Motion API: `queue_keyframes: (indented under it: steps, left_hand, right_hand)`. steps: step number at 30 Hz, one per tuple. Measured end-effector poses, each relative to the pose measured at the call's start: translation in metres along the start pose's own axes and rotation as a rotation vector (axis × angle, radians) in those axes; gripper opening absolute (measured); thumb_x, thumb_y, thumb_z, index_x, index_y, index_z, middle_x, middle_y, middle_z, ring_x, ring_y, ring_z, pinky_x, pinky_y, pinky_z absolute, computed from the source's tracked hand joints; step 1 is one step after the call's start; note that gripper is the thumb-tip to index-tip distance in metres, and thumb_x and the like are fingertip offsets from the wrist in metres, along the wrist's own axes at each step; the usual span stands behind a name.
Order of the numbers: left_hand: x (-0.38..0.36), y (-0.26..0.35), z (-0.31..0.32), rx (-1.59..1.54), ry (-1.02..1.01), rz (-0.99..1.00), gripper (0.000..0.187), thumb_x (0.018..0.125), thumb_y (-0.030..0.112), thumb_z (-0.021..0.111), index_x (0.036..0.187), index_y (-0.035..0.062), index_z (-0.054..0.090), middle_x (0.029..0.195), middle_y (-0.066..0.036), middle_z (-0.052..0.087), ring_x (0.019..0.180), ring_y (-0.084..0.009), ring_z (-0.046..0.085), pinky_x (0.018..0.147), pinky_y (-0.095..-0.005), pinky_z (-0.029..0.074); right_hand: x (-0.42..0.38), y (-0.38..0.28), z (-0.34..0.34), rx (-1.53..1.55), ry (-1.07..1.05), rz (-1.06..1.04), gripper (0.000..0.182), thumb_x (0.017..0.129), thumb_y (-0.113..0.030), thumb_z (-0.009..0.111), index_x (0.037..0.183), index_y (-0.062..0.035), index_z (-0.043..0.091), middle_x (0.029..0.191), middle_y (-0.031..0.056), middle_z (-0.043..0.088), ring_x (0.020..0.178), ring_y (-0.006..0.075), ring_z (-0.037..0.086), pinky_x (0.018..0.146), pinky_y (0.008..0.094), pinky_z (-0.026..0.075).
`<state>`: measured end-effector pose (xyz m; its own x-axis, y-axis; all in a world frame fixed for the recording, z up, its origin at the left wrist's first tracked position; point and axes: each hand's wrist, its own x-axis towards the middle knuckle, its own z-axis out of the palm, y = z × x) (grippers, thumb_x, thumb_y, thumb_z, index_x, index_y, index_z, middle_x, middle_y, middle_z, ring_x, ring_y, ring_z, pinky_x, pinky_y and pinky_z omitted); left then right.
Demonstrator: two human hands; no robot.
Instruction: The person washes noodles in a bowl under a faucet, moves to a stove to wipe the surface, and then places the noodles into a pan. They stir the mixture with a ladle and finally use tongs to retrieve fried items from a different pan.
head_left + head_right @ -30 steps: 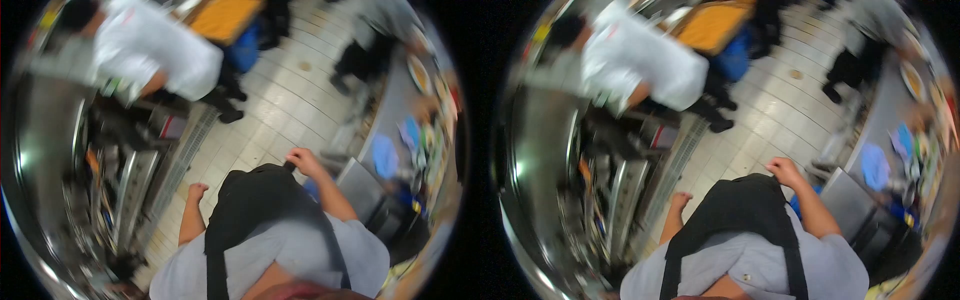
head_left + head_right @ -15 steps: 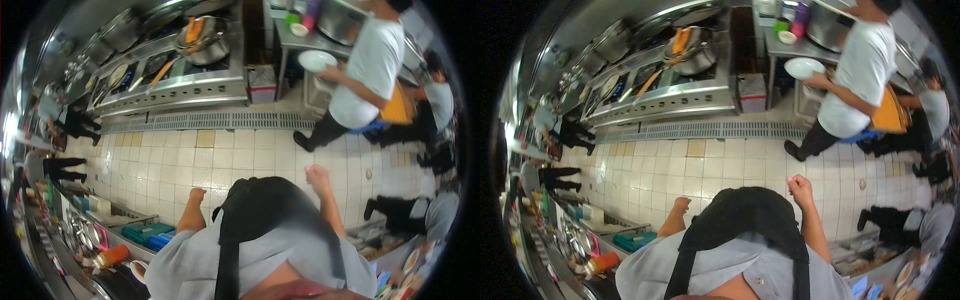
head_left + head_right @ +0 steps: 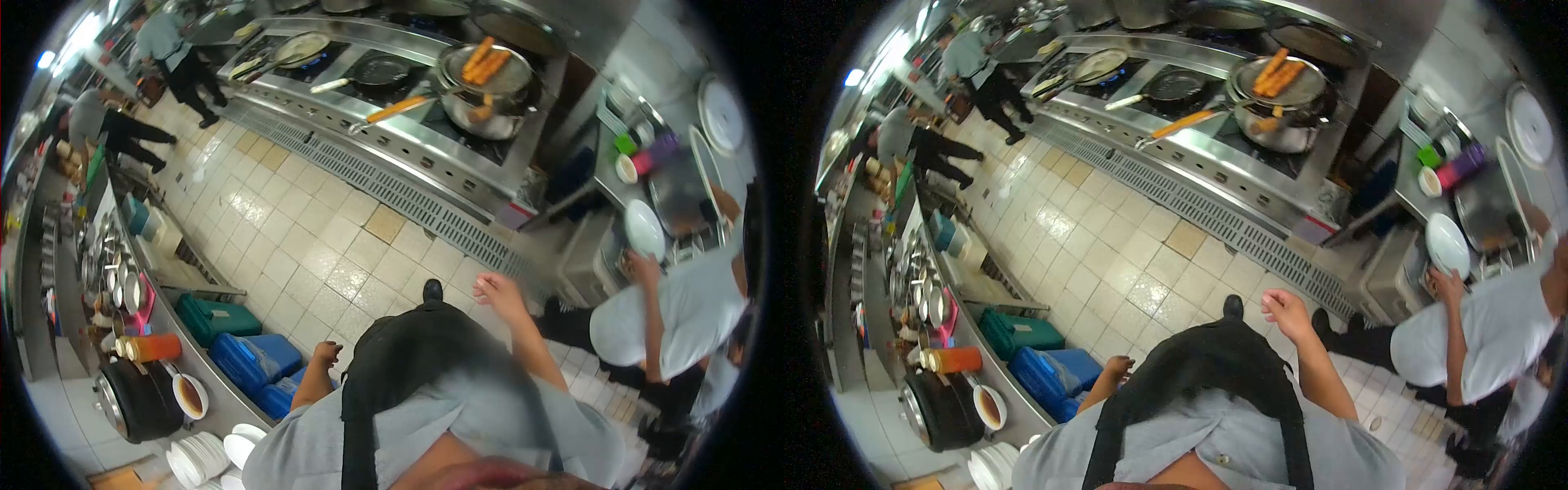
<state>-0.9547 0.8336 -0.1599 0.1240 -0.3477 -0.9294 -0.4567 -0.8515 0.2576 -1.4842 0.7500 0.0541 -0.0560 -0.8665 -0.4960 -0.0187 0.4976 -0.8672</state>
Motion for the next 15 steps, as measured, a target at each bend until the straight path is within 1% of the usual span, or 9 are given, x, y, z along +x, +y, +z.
queue_keyframes:
  steps: [3, 6, 8, 9, 10, 12, 13, 14, 15]
  left_hand:
    - [-0.021, 0.025, -0.009, -0.26, 0.082, -0.038, 0.048, 0.088, 0.027, 0.065, 0.129, 0.0035, 0.058, 0.096, -0.012, 0.069, 0.066, -0.0208, 0.064, 0.052, -0.035, 0.048]
    - [-0.036, 0.049, -0.011, -0.463, 0.293, 0.087, 0.049, 0.088, 0.025, 0.065, 0.131, 0.0028, 0.056, 0.102, -0.011, 0.068, 0.072, -0.0212, 0.065, 0.055, -0.034, 0.048]
    - [-0.044, 0.059, -0.016, -0.582, 0.29, 0.105, 0.051, 0.09, 0.026, 0.064, 0.135, 0.0059, 0.051, 0.11, -0.009, 0.067, 0.081, -0.0237, 0.066, 0.064, -0.0379, 0.049]
    - [-0.044, 0.063, -0.017, -0.643, 0.288, 0.118, 0.052, 0.091, 0.027, 0.064, 0.137, 0.0075, 0.049, 0.113, -0.008, 0.066, 0.085, -0.025, 0.066, 0.068, -0.0399, 0.05]
    - [-0.041, 0.059, -0.015, -0.693, 0.288, 0.113, 0.053, 0.09, 0.026, 0.065, 0.137, 0.0064, 0.049, 0.113, -0.009, 0.066, 0.084, -0.0244, 0.066, 0.066, -0.0382, 0.049]
    - [-0.037, 0.044, -0.013, -0.789, 0.294, 0.113, 0.055, 0.089, 0.024, 0.066, 0.138, 0.0043, 0.049, 0.112, -0.011, 0.066, 0.081, -0.0234, 0.066, 0.062, -0.0349, 0.048]
    - [-0.021, 0.021, -0.008, -0.872, 0.272, 0.085, 0.055, 0.089, 0.025, 0.066, 0.137, 0.006, 0.05, 0.112, -0.01, 0.066, 0.083, -0.025, 0.066, 0.064, -0.0364, 0.048]
    - [-0.016, 0.002, -0.008, -0.876, 0.217, 0.063, 0.054, 0.088, 0.027, 0.067, 0.136, 0.0091, 0.051, 0.112, -0.008, 0.066, 0.085, -0.0268, 0.066, 0.067, -0.0391, 0.049]
    - [0.03, -0.053, 0.006, -0.148, 0.234, 0.518, 0.043, 0.087, 0.023, 0.065, 0.127, 0.0103, 0.057, 0.108, -0.008, 0.068, 0.085, -0.0268, 0.067, 0.067, -0.0424, 0.049]
  right_hand:
    - [0.073, -0.045, 0.024, 0.007, -0.152, -0.059, 0.043, 0.097, -0.023, 0.061, 0.129, 0.0046, 0.053, 0.111, 0.0119, 0.064, 0.096, 0.0183, 0.065, 0.076, 0.0304, 0.055]
    - [0.14, -0.114, 0.066, 0.042, -0.264, -0.107, 0.055, 0.096, -0.028, 0.062, 0.138, 0.0043, 0.045, 0.124, 0.0154, 0.059, 0.108, 0.0229, 0.062, 0.083, 0.0348, 0.055]
    - [0.184, -0.156, 0.097, 0.249, -0.325, -0.064, 0.07, 0.095, -0.031, 0.063, 0.147, 0.0021, 0.031, 0.137, 0.0189, 0.049, 0.118, 0.0279, 0.056, 0.091, 0.0397, 0.052]
    - [0.204, -0.174, 0.113, 0.366, -0.325, -0.091, 0.076, 0.094, -0.035, 0.063, 0.149, 0.0011, 0.025, 0.14, 0.0201, 0.046, 0.121, 0.0305, 0.054, 0.095, 0.0425, 0.049]
    - [0.223, -0.189, 0.129, 0.483, -0.325, -0.117, 0.083, 0.094, -0.039, 0.063, 0.152, 0.0001, 0.019, 0.143, 0.0212, 0.042, 0.124, 0.0331, 0.051, 0.099, 0.0452, 0.046]
    - [0.255, -0.222, 0.154, 0.723, -0.277, -0.075, 0.08, 0.093, -0.043, 0.063, 0.148, -0.0002, 0.025, 0.144, 0.0219, 0.04, 0.125, 0.0342, 0.05, 0.101, 0.0466, 0.043]
    - [0.269, -0.234, 0.168, 0.845, -0.249, -0.051, 0.079, 0.092, -0.045, 0.063, 0.146, -0.0003, 0.028, 0.145, 0.0223, 0.039, 0.125, 0.0348, 0.05, 0.102, 0.0473, 0.042]
    - [0.284, -0.241, 0.178, 0.935, -0.254, -0.083, 0.073, 0.092, -0.047, 0.063, 0.14, -0.0011, 0.034, 0.14, 0.0217, 0.043, 0.124, 0.0355, 0.05, 0.103, 0.0485, 0.042]
    - [0.296, -0.245, 0.184, 1.024, -0.254, -0.112, 0.068, 0.091, -0.049, 0.063, 0.134, -0.0018, 0.04, 0.135, 0.0212, 0.047, 0.123, 0.0361, 0.051, 0.104, 0.0496, 0.041]
